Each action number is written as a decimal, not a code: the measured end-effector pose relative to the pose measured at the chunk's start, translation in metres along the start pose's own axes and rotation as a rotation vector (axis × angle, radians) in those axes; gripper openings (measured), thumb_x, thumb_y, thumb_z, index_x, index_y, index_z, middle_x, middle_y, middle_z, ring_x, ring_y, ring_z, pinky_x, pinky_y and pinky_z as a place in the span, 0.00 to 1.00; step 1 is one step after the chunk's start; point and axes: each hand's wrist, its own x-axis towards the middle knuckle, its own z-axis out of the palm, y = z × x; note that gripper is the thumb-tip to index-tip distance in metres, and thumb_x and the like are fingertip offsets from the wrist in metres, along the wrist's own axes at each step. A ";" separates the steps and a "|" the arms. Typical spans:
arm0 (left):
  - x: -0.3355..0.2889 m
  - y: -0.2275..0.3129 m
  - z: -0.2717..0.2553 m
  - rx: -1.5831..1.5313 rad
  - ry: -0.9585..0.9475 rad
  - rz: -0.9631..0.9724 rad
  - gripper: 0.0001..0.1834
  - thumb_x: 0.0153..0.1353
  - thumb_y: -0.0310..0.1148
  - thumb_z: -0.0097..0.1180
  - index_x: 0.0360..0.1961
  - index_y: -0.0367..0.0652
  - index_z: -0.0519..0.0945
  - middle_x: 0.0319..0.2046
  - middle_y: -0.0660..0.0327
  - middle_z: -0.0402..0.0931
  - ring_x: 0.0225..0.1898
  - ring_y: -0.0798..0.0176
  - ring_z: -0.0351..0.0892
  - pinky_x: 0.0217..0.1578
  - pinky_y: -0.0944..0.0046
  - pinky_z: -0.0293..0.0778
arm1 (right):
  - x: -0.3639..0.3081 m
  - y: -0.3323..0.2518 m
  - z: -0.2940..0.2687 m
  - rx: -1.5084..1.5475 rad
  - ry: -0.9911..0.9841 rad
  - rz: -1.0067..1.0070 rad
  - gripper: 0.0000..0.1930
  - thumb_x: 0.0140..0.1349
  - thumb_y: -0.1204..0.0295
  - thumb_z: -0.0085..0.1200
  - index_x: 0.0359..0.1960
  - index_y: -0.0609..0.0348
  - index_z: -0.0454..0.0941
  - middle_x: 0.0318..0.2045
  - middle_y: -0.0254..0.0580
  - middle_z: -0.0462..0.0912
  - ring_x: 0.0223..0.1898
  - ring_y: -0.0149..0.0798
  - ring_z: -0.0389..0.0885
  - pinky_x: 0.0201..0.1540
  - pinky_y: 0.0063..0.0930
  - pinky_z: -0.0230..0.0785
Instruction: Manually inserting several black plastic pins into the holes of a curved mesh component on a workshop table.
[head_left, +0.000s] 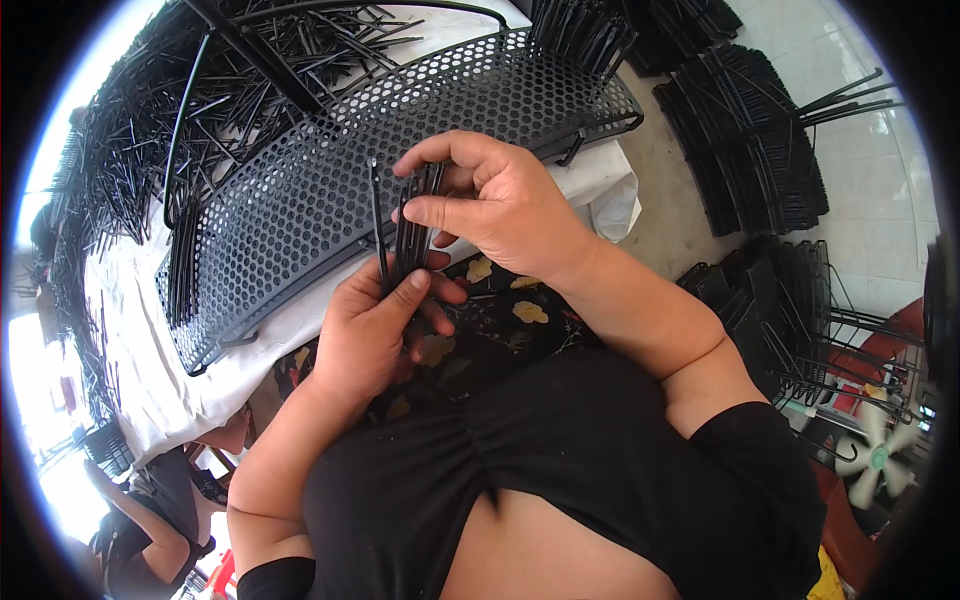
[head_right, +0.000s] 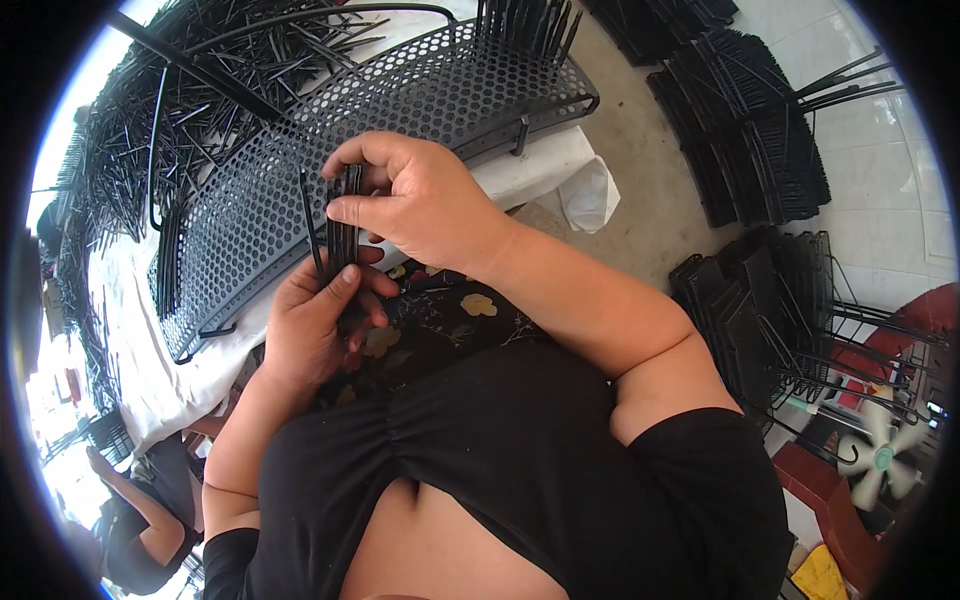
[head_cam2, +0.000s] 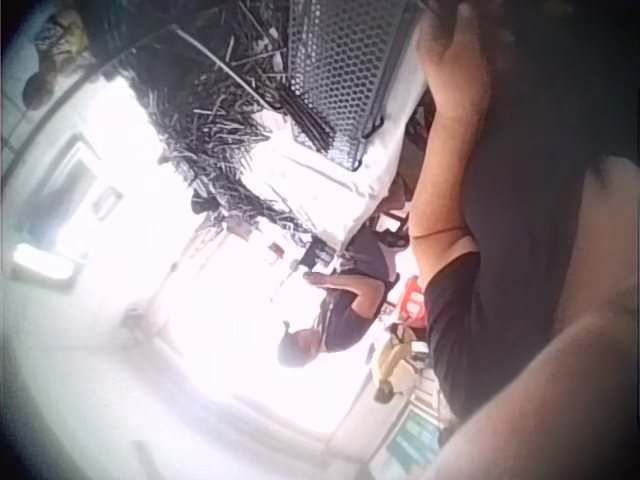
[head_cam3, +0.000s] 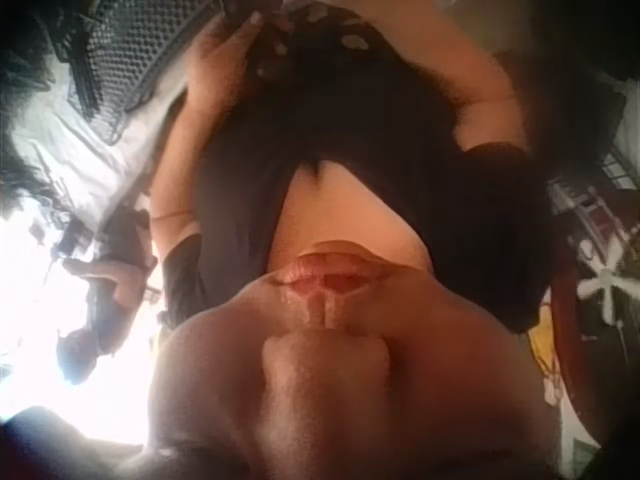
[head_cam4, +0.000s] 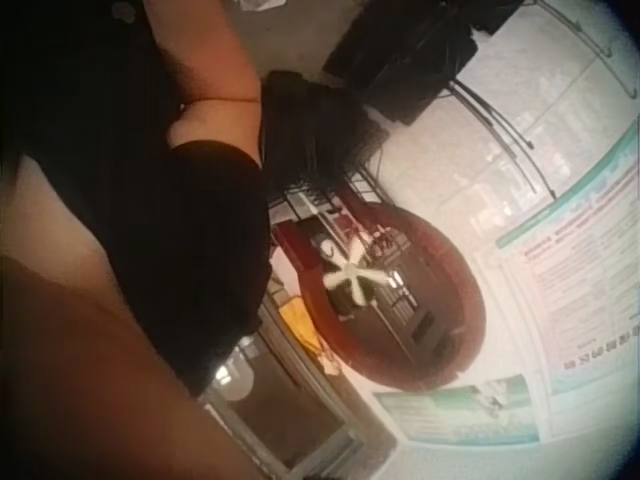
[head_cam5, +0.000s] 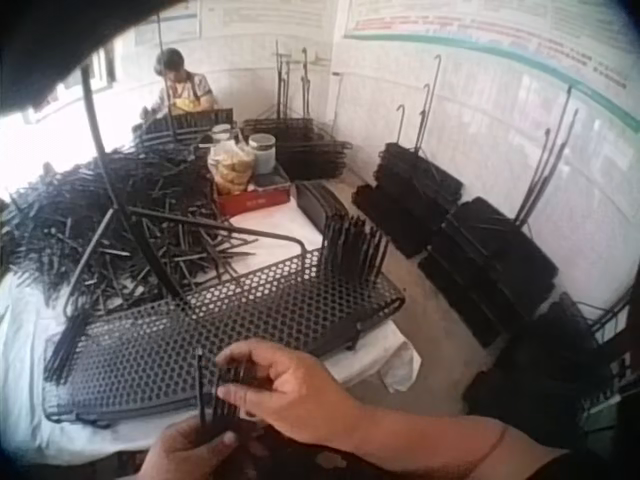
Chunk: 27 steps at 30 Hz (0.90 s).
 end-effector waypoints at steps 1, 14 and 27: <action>-0.001 0.000 0.000 0.000 0.001 0.002 0.14 0.71 0.32 0.45 0.53 0.37 0.71 0.37 0.57 0.80 0.28 0.72 0.78 0.17 0.78 0.67 | 0.000 -0.001 0.000 -0.042 -0.011 0.023 0.17 0.61 0.77 0.58 0.52 0.64 0.72 0.29 0.36 0.81 0.29 0.24 0.78 0.32 0.17 0.73; -0.004 -0.004 -0.002 0.106 -0.044 -0.018 0.14 0.71 0.31 0.43 0.53 0.36 0.71 0.39 0.57 0.81 0.27 0.74 0.77 0.15 0.79 0.62 | -0.001 0.000 -0.002 -0.153 -0.136 0.030 0.11 0.62 0.76 0.55 0.45 0.65 0.76 0.32 0.38 0.83 0.31 0.23 0.79 0.33 0.17 0.72; 0.004 -0.008 -0.021 -0.001 0.116 -0.010 0.11 0.70 0.29 0.44 0.47 0.34 0.74 0.33 0.52 0.80 0.13 0.77 0.61 0.15 0.79 0.60 | -0.027 -0.036 -0.154 -0.171 0.770 -0.611 0.06 0.66 0.76 0.51 0.42 0.64 0.75 0.37 0.57 0.83 0.33 0.38 0.84 0.34 0.24 0.80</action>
